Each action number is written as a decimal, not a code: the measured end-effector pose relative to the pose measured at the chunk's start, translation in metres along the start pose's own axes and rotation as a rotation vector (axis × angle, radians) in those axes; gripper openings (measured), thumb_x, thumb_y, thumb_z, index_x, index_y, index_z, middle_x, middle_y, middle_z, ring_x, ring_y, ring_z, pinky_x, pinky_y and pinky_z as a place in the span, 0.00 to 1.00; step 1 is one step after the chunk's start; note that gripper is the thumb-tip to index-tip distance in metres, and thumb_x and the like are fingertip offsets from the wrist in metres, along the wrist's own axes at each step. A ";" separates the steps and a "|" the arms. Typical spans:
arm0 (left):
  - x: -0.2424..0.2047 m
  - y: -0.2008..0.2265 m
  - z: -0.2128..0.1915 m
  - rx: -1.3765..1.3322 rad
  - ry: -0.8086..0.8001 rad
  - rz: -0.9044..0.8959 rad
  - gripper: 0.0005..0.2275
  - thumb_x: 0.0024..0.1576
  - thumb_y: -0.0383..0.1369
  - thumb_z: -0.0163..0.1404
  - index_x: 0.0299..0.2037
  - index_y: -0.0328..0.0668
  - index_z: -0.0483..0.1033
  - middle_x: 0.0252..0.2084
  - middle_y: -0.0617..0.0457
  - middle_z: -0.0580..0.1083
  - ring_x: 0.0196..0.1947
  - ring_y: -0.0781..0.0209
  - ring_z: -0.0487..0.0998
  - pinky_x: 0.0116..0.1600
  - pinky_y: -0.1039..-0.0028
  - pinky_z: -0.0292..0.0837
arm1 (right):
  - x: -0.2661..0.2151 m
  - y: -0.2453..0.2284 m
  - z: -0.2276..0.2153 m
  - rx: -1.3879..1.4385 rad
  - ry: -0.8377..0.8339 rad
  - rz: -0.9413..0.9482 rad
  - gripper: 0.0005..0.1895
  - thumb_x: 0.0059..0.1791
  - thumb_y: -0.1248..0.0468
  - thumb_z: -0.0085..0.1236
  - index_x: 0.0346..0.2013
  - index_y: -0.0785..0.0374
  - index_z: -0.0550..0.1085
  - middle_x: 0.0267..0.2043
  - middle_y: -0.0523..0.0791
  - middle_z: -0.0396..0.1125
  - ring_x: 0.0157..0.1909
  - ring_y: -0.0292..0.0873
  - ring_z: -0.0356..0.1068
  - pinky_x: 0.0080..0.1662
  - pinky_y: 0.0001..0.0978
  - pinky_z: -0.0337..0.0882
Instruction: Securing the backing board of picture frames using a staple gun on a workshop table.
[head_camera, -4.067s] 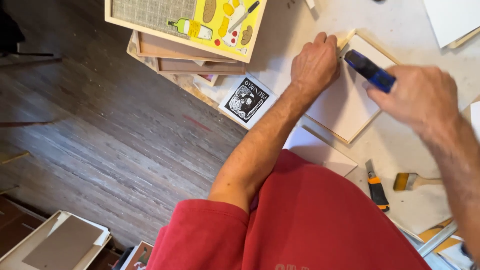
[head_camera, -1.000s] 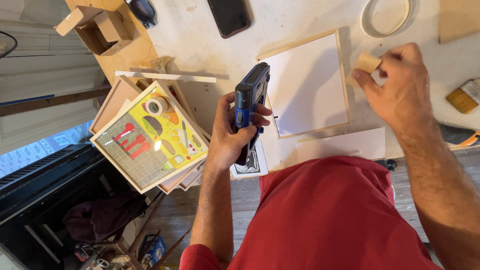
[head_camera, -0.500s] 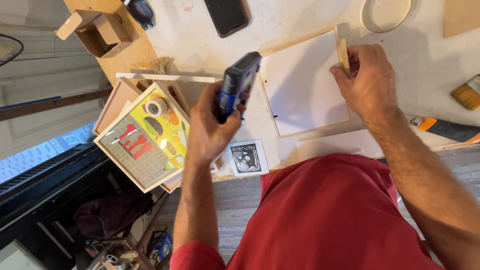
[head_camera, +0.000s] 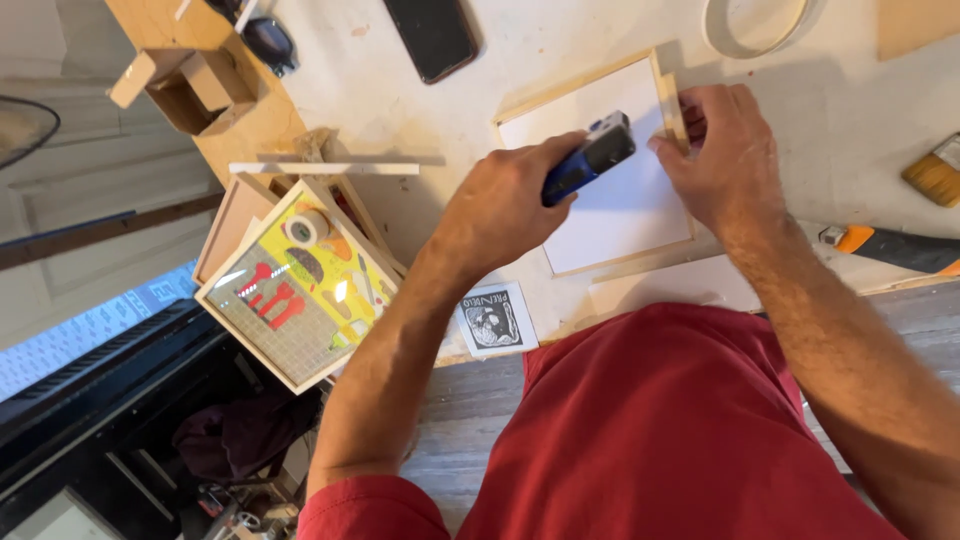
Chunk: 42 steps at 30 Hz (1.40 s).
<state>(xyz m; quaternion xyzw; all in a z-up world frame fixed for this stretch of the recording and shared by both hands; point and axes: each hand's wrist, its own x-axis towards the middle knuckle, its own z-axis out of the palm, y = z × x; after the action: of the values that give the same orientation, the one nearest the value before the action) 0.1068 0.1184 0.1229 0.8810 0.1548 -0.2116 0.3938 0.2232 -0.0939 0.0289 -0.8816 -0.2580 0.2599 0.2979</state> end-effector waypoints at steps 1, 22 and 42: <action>0.009 0.006 0.001 0.003 -0.053 0.005 0.23 0.52 0.30 0.48 0.60 0.51 0.72 0.44 0.48 0.83 0.41 0.42 0.82 0.46 0.56 0.74 | 0.001 0.001 0.001 -0.008 0.004 -0.004 0.20 0.52 0.61 0.65 0.55 0.68 0.73 0.48 0.55 0.66 0.42 0.53 0.70 0.43 0.47 0.72; 0.060 0.027 0.013 0.187 -0.212 -0.004 0.23 0.53 0.26 0.48 0.62 0.47 0.73 0.43 0.44 0.82 0.40 0.45 0.82 0.47 0.57 0.77 | 0.001 0.022 0.007 -0.011 0.186 -0.238 0.16 0.51 0.73 0.72 0.50 0.70 0.74 0.42 0.54 0.68 0.35 0.49 0.70 0.35 0.42 0.76; 0.068 0.031 0.020 0.208 -0.278 -0.053 0.18 0.59 0.34 0.53 0.59 0.40 0.74 0.40 0.45 0.80 0.34 0.53 0.83 0.43 0.66 0.81 | 0.005 0.027 0.007 -0.052 0.127 -0.210 0.19 0.50 0.68 0.75 0.48 0.69 0.74 0.43 0.54 0.68 0.34 0.48 0.71 0.35 0.43 0.76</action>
<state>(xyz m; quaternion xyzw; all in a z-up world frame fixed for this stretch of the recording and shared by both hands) 0.1739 0.0904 0.0966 0.8748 0.0992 -0.3568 0.3125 0.2304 -0.1069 0.0044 -0.8718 -0.3362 0.1639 0.3164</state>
